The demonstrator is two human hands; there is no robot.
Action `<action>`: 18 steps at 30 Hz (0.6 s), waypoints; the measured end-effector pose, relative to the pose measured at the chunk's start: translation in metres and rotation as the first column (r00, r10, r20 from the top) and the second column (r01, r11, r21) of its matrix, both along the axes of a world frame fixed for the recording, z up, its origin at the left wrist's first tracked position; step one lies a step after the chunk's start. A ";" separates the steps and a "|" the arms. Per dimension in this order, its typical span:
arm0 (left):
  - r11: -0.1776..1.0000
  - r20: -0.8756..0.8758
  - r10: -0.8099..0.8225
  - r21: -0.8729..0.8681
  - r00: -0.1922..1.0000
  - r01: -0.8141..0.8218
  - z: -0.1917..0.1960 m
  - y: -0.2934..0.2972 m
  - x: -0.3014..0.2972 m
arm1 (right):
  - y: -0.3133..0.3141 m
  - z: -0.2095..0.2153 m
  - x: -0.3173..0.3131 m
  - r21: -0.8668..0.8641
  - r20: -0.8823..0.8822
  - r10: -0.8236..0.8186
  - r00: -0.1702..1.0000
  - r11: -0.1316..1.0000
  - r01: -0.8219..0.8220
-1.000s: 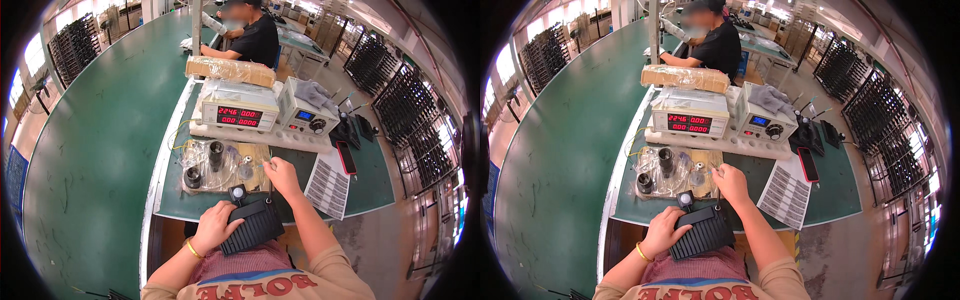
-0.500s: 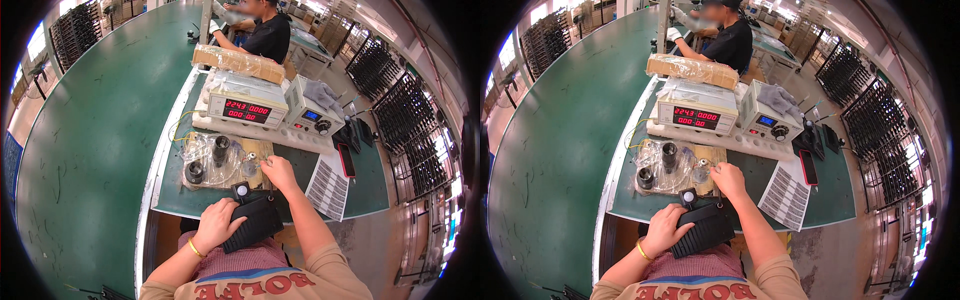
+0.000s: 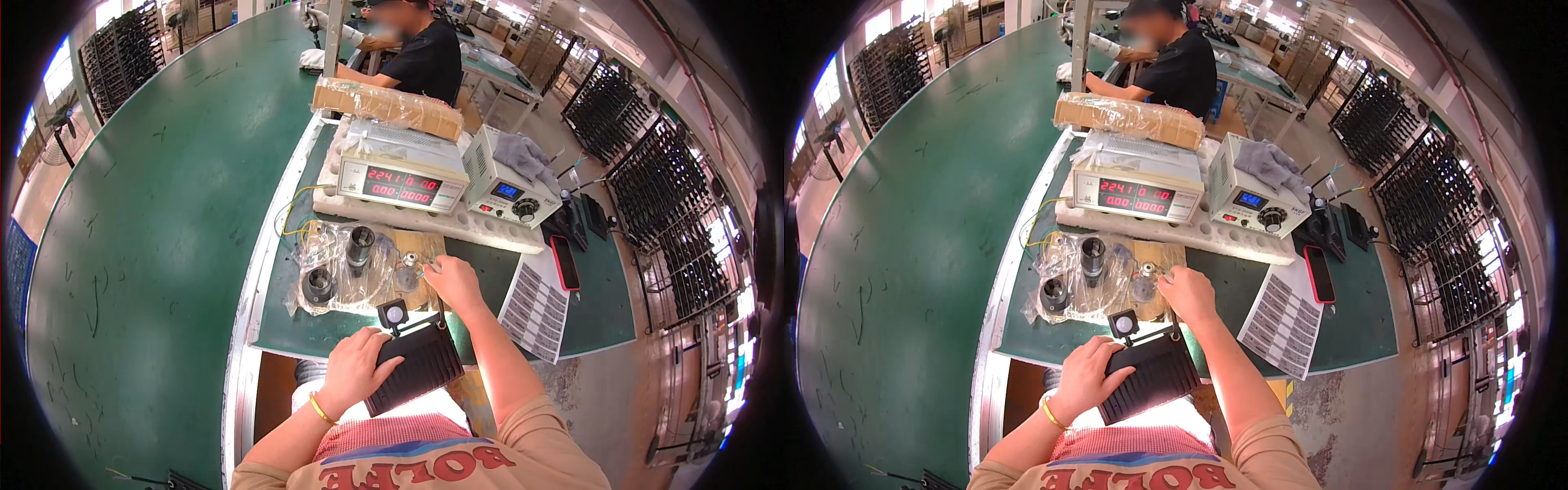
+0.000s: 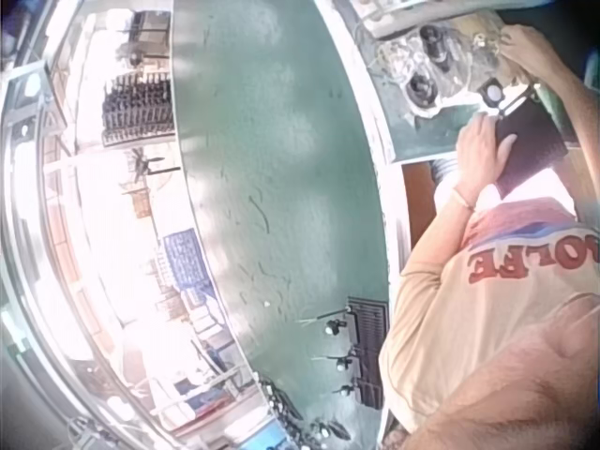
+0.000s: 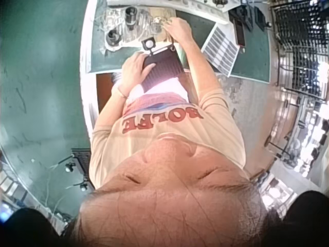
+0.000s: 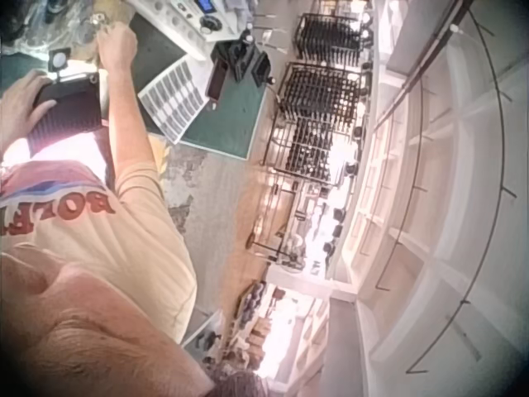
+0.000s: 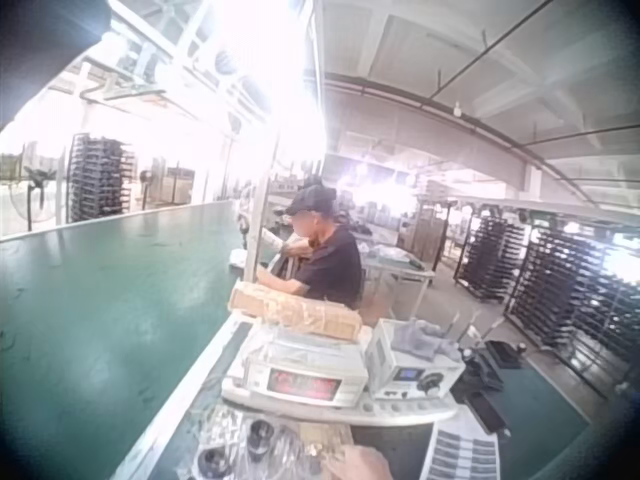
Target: The person tests floodlights by picking them from a conveyor belt, touching their electrical wires to the terminals on a testing station, and placing the tested floodlights back onto the conveyor belt.
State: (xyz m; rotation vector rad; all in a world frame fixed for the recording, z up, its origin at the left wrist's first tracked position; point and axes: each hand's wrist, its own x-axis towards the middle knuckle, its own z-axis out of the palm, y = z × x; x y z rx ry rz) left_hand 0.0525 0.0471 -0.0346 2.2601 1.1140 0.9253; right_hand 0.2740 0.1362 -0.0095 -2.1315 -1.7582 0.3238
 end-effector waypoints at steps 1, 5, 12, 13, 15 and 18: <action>1.000 0.007 0.000 0.002 1.000 0.000 0.000 0.000 0.000 | 0.000 0.000 0.000 0.000 0.018 -0.016 1.000 1.000 0.016; 1.000 0.003 -0.006 -0.001 1.000 0.006 0.001 0.000 0.000 | 0.001 0.000 0.000 0.001 0.018 0.011 1.000 1.000 -0.011; 0.999 0.025 -0.004 0.051 1.000 0.003 0.000 0.001 0.000 | 0.000 0.001 -0.001 -0.005 0.029 0.013 0.999 1.000 -0.013; 0.999 0.022 -0.005 0.048 1.000 0.004 0.000 0.000 0.000 | 0.000 0.001 -0.001 -0.021 0.055 -0.002 0.998 1.000 0.003; 0.999 0.020 -0.005 0.046 1.000 0.004 -0.001 0.000 0.000 | 0.000 0.000 -0.001 -0.011 0.036 0.014 0.999 1.000 -0.014; 0.999 0.010 -0.003 0.045 1.000 0.003 -0.001 0.000 0.000 | 0.000 -0.001 -0.001 0.000 0.040 0.016 0.999 1.000 -0.016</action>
